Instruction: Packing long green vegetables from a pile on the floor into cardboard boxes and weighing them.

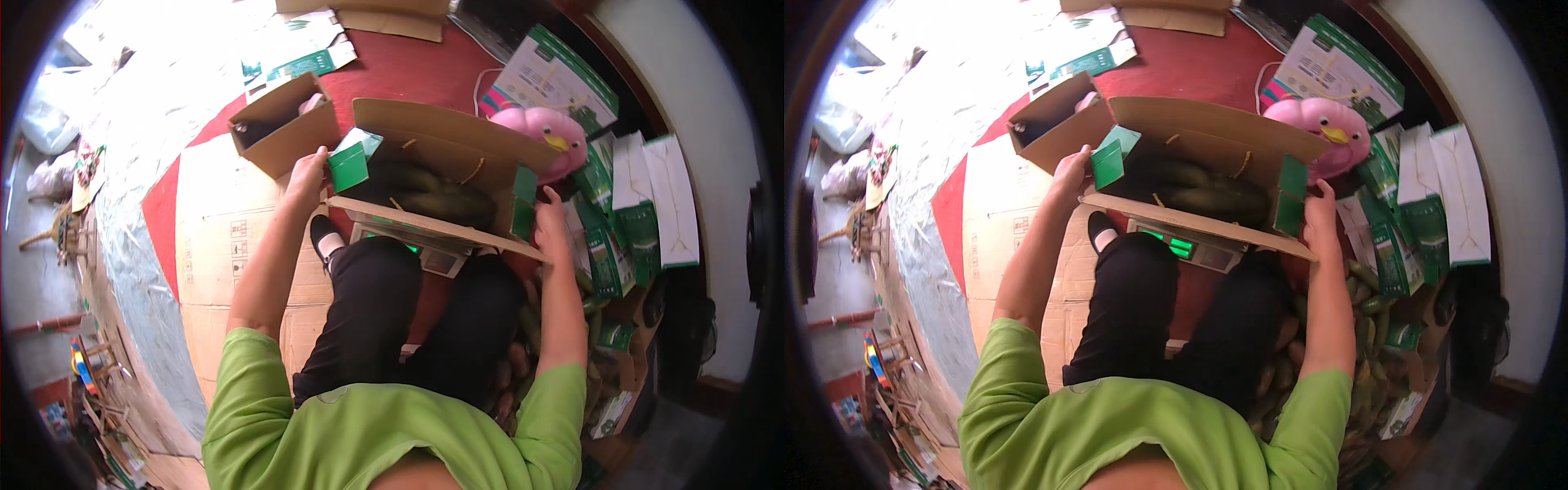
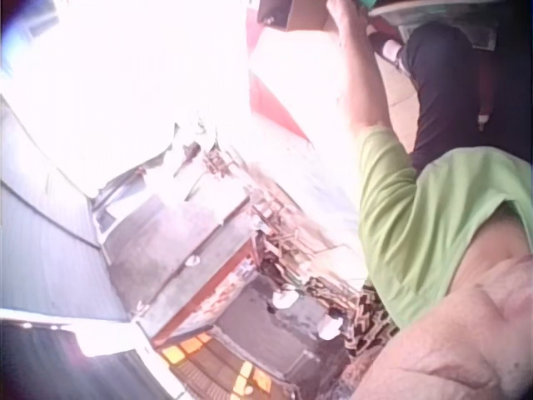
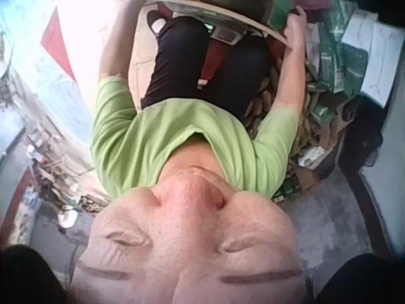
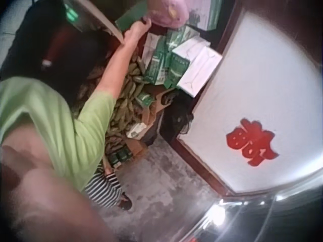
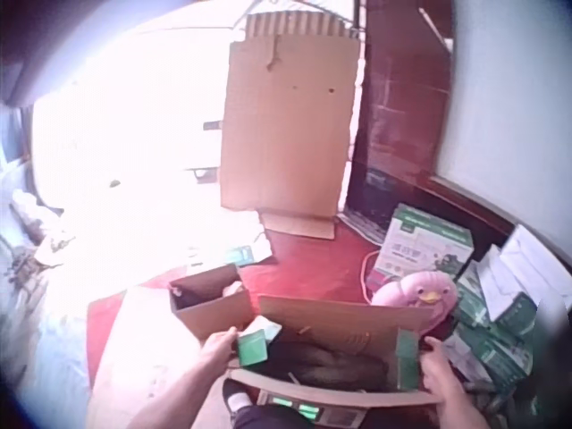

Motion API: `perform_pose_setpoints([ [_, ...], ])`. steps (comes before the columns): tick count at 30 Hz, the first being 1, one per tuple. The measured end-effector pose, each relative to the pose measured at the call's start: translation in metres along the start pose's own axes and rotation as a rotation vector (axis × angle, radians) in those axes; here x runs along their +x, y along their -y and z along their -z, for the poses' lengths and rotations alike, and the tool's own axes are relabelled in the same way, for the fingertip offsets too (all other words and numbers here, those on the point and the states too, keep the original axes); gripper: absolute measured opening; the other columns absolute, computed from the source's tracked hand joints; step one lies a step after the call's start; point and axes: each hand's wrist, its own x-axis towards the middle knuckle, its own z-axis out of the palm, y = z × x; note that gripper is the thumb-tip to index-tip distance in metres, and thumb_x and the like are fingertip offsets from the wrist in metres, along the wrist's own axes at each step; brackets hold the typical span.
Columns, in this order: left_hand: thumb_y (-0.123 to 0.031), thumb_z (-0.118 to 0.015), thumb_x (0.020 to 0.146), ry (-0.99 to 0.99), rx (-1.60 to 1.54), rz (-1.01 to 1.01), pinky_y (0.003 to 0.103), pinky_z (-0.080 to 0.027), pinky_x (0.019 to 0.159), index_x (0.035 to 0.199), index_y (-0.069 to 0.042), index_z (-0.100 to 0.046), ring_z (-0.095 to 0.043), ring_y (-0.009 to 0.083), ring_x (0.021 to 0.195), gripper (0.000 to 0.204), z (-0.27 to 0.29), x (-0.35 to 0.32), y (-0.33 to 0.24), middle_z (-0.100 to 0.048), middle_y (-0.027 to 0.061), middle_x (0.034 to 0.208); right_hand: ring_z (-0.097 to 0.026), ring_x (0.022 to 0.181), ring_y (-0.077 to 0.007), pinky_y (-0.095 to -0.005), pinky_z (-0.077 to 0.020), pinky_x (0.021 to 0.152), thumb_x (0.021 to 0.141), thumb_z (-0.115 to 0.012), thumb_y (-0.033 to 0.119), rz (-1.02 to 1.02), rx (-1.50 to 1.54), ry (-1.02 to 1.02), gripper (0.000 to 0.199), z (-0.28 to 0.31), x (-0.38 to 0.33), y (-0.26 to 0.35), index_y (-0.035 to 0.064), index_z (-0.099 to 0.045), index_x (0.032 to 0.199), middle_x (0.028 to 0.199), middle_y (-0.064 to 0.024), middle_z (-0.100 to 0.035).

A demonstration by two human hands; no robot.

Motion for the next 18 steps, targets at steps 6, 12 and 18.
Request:
perform_pose_setpoints([
  [6,-0.031,-0.044,0.095,-0.162,-0.11,0.009,0.029,-0.044,0.062,0.095,-0.006,-0.062,-0.052,0.0129,0.066,0.031,0.075,-0.023,0.003,-0.059,0.0024,0.078,-0.059,0.076,-0.0219,-0.0326,-0.0502,0.063,0.081,-0.044,-0.005,0.086,-0.074,0.139,0.066,-0.065,-0.02,0.054,0.008,-0.021,0.141,0.098,-0.016,-0.057],
  [12,-0.031,-0.042,0.096,-0.311,-0.285,-0.082,0.032,-0.05,0.068,0.102,0.0,-0.057,-0.06,0.0176,0.078,0.035,0.211,-0.102,0.035,-0.062,0.0087,0.089,-0.053,0.06,-0.0131,-0.0257,-0.044,0.05,0.076,-0.045,-0.004,0.121,-0.157,0.426,0.073,-0.187,-0.104,0.091,0.0108,-0.018,0.142,0.086,-0.0073,-0.052],
  [18,-0.035,-0.043,0.095,-0.464,-0.359,-0.124,0.035,-0.047,0.08,0.112,-0.002,-0.054,-0.057,0.0177,0.094,0.038,0.306,-0.228,0.091,-0.06,0.0082,0.102,-0.05,0.058,-0.0115,-0.0254,-0.0422,0.049,0.073,-0.048,-0.003,0.25,-0.385,0.602,0.081,-0.306,-0.149,0.012,0.0141,-0.012,0.144,0.081,-0.0062,-0.051],
])
